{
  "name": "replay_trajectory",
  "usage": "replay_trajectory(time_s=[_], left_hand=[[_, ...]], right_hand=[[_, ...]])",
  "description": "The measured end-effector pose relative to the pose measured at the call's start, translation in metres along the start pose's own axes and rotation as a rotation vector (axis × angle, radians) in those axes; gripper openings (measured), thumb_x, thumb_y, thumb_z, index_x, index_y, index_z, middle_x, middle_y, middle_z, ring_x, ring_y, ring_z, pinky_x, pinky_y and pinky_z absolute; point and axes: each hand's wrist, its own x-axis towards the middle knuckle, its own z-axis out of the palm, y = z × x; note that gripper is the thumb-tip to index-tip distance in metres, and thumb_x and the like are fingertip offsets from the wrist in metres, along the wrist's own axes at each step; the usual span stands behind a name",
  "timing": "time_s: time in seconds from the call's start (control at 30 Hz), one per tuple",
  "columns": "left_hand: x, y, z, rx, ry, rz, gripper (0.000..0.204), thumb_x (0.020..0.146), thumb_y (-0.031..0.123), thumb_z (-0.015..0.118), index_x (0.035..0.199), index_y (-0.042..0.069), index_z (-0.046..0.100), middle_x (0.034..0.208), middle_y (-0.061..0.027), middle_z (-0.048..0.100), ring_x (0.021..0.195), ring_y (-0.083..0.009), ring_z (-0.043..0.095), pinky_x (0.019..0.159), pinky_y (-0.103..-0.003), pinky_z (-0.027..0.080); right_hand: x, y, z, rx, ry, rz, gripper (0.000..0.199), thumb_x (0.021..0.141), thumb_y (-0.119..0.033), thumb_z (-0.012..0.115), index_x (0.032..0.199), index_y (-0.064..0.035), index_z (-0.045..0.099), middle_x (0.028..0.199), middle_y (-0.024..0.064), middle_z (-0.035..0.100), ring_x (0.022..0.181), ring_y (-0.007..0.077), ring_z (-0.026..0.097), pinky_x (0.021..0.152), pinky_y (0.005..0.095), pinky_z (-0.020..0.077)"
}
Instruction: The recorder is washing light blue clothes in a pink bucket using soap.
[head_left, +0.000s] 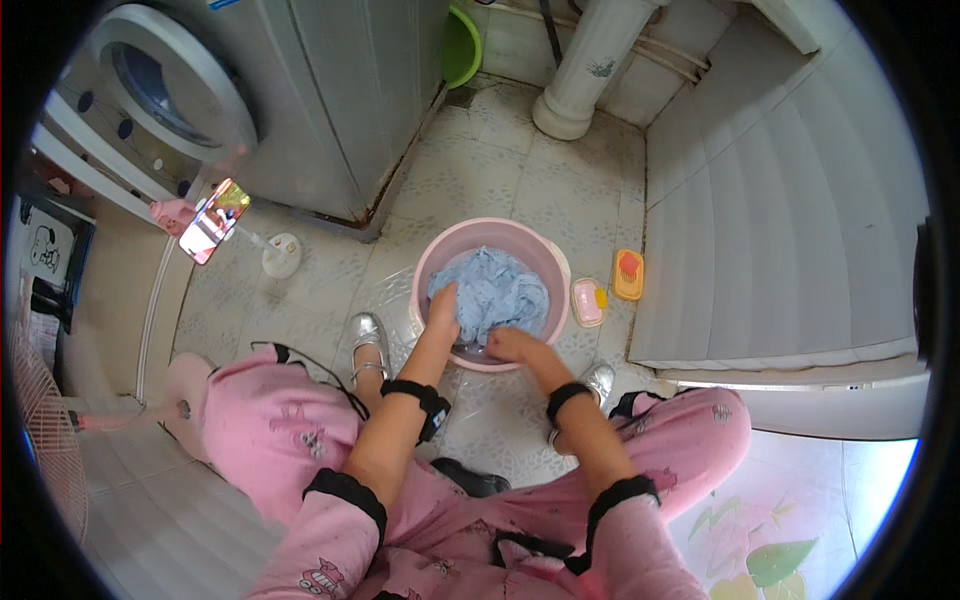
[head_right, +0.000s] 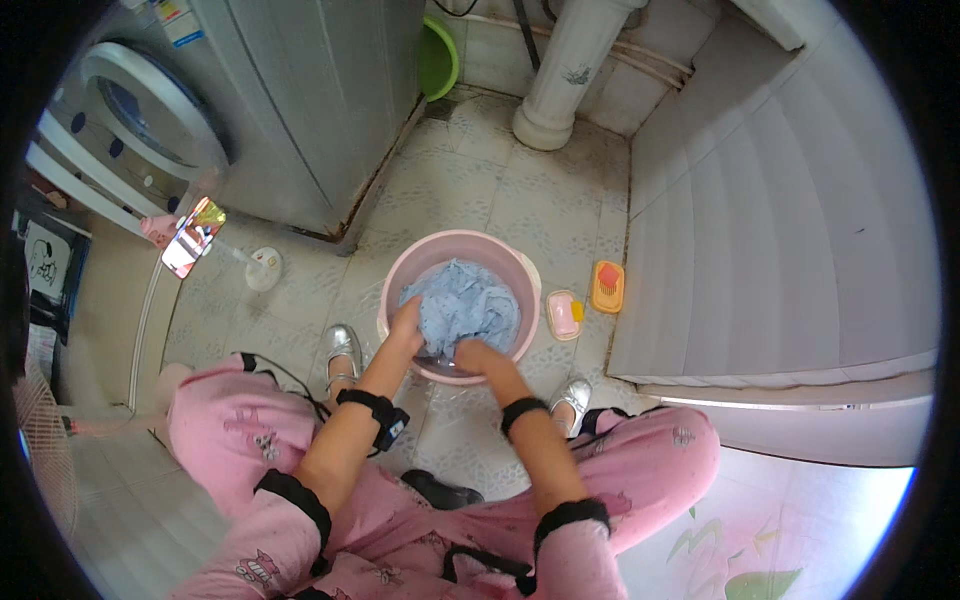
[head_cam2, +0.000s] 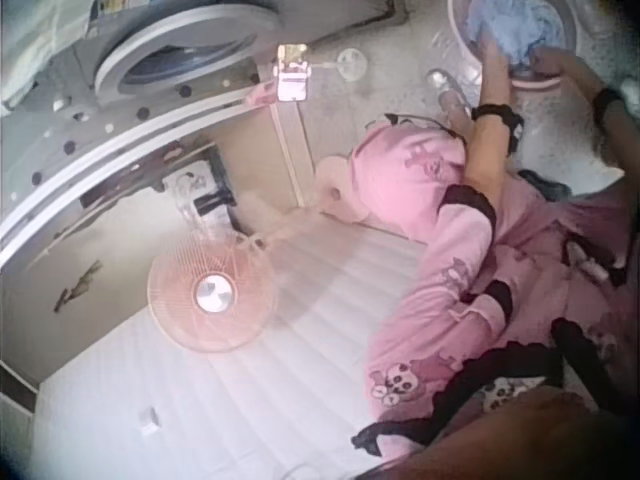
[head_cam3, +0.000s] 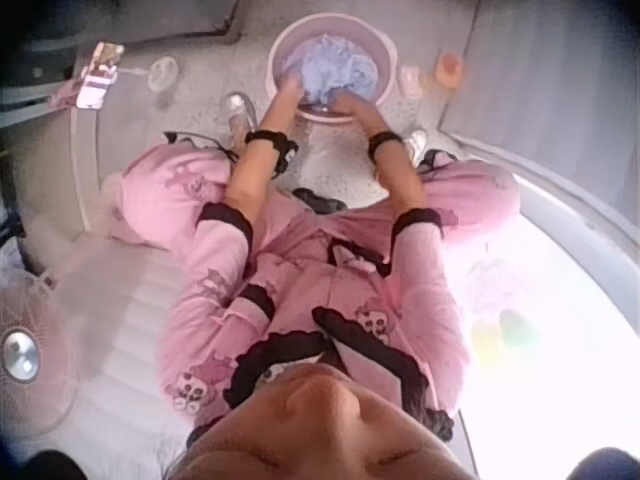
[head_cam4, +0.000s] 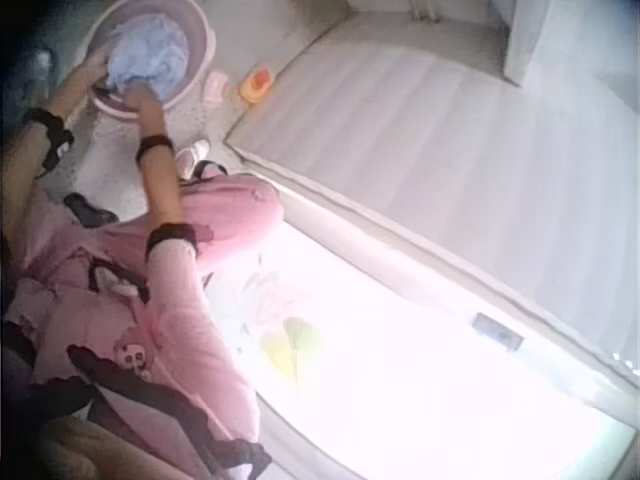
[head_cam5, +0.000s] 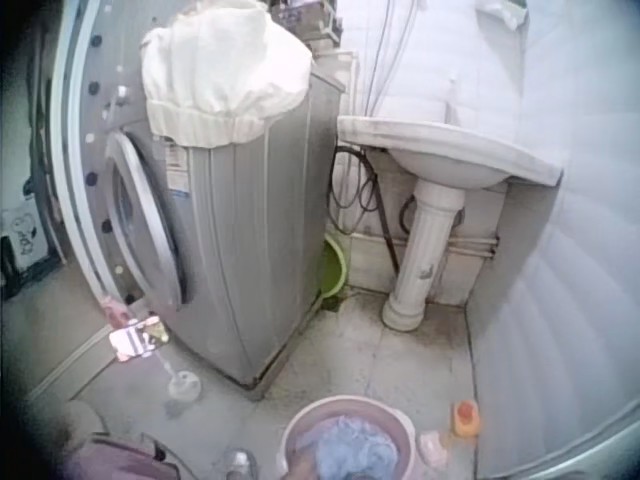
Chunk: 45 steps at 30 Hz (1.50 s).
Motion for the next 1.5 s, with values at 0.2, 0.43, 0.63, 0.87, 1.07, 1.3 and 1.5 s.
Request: replay_trajectory(time_s=[0.2, 0.43, 0.63, 0.87, 1.07, 1.3, 1.5], left_hand=[[-0.087, 0.03, 0.111, 1.223, 0.35, 0.878, 0.032, 0.075, 0.012, 0.057, 0.105, 0.001, 0.053, 0.106, -0.015, 0.054, 0.103, -0.0305, 0.049, 0.091, -0.041, 0.037], [-0.19, -0.042, 0.201, 0.927, -1.06, 0.287, 0.046, 0.078, 0.03, 0.067, 0.113, 0.005, 0.048, 0.073, -0.0039, 0.055, 0.069, -0.0111, 0.053, 0.061, -0.025, 0.043], [-0.199, -0.069, 0.256, 0.857, -1.119, 0.265, 0.058, 0.075, 0.041, 0.066, 0.115, 0.003, 0.048, 0.068, -0.0047, 0.054, 0.061, -0.013, 0.052, 0.057, -0.027, 0.043], [-0.207, -0.038, 0.278, 0.539, -1.547, -0.154, 0.029, 0.088, 0.015, 0.046, 0.114, 0.002, 0.052, 0.07, -0.003, 0.06, 0.059, -0.0124, 0.056, 0.053, -0.022, 0.044], [-0.208, -0.033, 0.292, 0.379, -1.777, -0.302, 0.019, 0.091, 0.014, 0.041, 0.099, 0.001, 0.052, 0.083, -0.0123, 0.067, 0.073, -0.018, 0.064, 0.066, -0.027, 0.049], [-0.194, -0.017, 0.335, 0.589, -1.386, 0.463, 0.025, 0.093, 0.016, 0.034, 0.088, -0.004, 0.05, 0.08, -0.0167, 0.066, 0.065, -0.0178, 0.063, 0.061, -0.028, 0.049], [-0.17, 0.041, 0.34, 0.384, -1.045, 1.27, 0.016, 0.088, 0.01, 0.041, 0.084, -0.001, 0.052, 0.082, -0.014, 0.063, 0.071, -0.0205, 0.064, 0.06, -0.03, 0.047]], right_hand=[[-0.044, 0.016, -0.139, -0.429, 0.427, 0.116, 0.024, 0.081, -0.025, 0.049, 0.084, -0.0046, 0.06, 0.079, 0.0173, 0.062, 0.078, 0.0361, 0.06, 0.07, 0.0453, 0.0476], [-0.093, -0.041, -0.267, -0.657, 0.706, -0.003, 0.017, 0.082, -0.021, 0.051, 0.079, -0.0061, 0.058, 0.071, 0.0169, 0.061, 0.069, 0.0343, 0.06, 0.061, 0.0449, 0.0477], [-0.085, -0.091, -0.284, -0.767, 0.748, -0.037, 0.016, 0.083, -0.023, 0.052, 0.081, -0.007, 0.057, 0.068, 0.0136, 0.061, 0.066, 0.0318, 0.06, 0.059, 0.0431, 0.0471], [-0.085, -0.131, -0.298, -0.976, 0.607, -0.073, 0.018, 0.082, -0.023, 0.05, 0.081, -0.0073, 0.057, 0.066, 0.0133, 0.061, 0.066, 0.0314, 0.061, 0.059, 0.0435, 0.0481], [-0.113, -0.133, -0.333, -1.067, 0.693, -0.083, 0.016, 0.083, -0.023, 0.052, 0.081, -0.0083, 0.055, 0.062, 0.0108, 0.06, 0.06, 0.031, 0.058, 0.052, 0.0421, 0.046], [-0.142, -0.162, -0.342, -1.233, 0.68, -0.057, 0.016, 0.084, -0.024, 0.05, 0.081, -0.0094, 0.057, 0.062, 0.0112, 0.059, 0.059, 0.0311, 0.059, 0.051, 0.0429, 0.0464], [-0.133, -0.227, -0.338, -1.304, 0.634, -0.116, 0.017, 0.079, -0.018, 0.05, 0.073, -0.0045, 0.059, 0.061, 0.0147, 0.06, 0.058, 0.031, 0.062, 0.052, 0.0403, 0.0491]])
